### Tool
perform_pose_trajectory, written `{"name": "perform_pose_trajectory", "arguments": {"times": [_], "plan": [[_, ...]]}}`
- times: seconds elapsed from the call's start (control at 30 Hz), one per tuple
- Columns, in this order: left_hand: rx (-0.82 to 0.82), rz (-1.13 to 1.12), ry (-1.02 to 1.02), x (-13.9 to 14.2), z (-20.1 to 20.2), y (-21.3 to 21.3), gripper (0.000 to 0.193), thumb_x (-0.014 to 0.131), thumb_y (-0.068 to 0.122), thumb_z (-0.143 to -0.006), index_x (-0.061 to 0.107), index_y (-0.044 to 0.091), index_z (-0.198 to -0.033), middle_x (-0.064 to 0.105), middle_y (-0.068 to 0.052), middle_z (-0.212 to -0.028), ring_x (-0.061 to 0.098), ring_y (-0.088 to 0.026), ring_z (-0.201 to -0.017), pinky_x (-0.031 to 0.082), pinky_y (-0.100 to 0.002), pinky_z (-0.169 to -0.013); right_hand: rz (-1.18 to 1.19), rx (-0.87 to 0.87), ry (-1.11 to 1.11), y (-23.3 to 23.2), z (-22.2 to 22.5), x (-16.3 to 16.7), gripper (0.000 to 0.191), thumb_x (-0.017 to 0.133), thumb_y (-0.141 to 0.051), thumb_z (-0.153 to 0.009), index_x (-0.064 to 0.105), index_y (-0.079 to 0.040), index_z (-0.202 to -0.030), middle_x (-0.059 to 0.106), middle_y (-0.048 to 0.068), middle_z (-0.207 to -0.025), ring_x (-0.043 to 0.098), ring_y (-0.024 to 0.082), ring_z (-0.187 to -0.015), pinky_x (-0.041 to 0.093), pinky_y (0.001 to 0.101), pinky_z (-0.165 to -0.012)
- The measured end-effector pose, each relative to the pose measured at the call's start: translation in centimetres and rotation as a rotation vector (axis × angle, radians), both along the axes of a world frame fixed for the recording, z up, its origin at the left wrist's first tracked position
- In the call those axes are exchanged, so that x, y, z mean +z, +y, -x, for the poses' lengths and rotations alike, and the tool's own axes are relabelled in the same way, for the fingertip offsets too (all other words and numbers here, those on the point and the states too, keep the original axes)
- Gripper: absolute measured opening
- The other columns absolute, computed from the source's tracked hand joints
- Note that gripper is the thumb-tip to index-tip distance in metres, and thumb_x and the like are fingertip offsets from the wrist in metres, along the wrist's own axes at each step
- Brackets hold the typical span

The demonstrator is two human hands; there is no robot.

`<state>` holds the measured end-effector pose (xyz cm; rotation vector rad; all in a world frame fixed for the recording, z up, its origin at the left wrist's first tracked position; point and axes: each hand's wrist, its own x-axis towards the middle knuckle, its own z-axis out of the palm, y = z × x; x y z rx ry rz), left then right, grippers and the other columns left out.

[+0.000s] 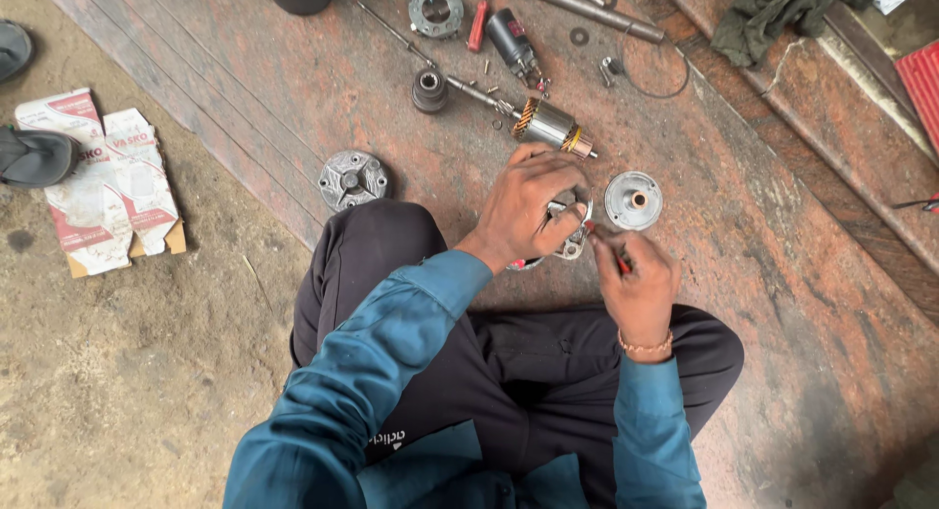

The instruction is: The person sits on the ground repairing a starter motor, using a screwdriver to work on the brush holder and end cap of the housing. They hold the housing between their legs, fit components together, and handle the armature, drive gear, and end plates laid out on the step beside them.

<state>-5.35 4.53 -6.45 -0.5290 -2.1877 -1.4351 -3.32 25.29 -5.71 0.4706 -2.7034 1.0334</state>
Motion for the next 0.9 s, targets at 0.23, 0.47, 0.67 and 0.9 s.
{"name": "perform_pose_trajectory", "arguments": {"times": [0.23, 0.47, 0.67, 0.9], "plan": [[0.024, 0.000, 0.023, -0.1, -0.1, 0.1, 0.025, 0.065, 0.026, -0.082, 0.066, 0.004, -0.093, 0.072, -0.016, -0.099, 0.068, -0.034, -0.110, 0.043, -0.045, -0.106, -0.017, -0.009, 0.020, -0.1, -0.8, -0.1, 0.014, 0.080, -0.002, -0.091, 0.067, 0.001, -0.087, 0.068, 0.015, -0.078, 0.065, 0.024, -0.065, 0.049, 0.0353, -0.062], [0.010, 0.002, 0.029, 0.3, 0.0, 0.1, 0.022, 0.063, 0.025, -0.082, 0.065, 0.004, -0.090, 0.073, -0.014, -0.099, 0.069, -0.033, -0.109, 0.043, -0.046, -0.107, 0.029, -0.005, -0.016, -0.9, -1.0, 0.7, 0.013, 0.079, -0.003, -0.089, 0.067, 0.000, -0.085, 0.072, 0.012, -0.080, 0.068, 0.022, -0.063, 0.049, 0.0344, -0.058], [0.016, -0.011, 0.023, 0.3, -0.1, 0.0, 0.023, 0.064, 0.026, -0.083, 0.065, 0.004, -0.091, 0.073, -0.014, -0.101, 0.069, -0.033, -0.110, 0.043, -0.045, -0.106, -0.030, -0.016, 0.065, -1.6, -2.2, 0.5, 0.015, 0.079, -0.001, -0.091, 0.065, 0.000, -0.086, 0.068, 0.015, -0.078, 0.065, 0.028, -0.068, 0.049, 0.0356, -0.064], [0.026, -0.002, 0.021, 0.3, 0.0, 0.0, 0.023, 0.065, 0.025, -0.083, 0.065, 0.005, -0.092, 0.073, -0.014, -0.102, 0.069, -0.033, -0.111, 0.043, -0.045, -0.107, 0.080, -0.013, 0.032, -1.4, -1.4, 0.4, 0.014, 0.079, -0.003, -0.092, 0.066, -0.001, -0.088, 0.071, 0.013, -0.081, 0.068, 0.022, -0.066, 0.049, 0.0347, -0.061]]}}
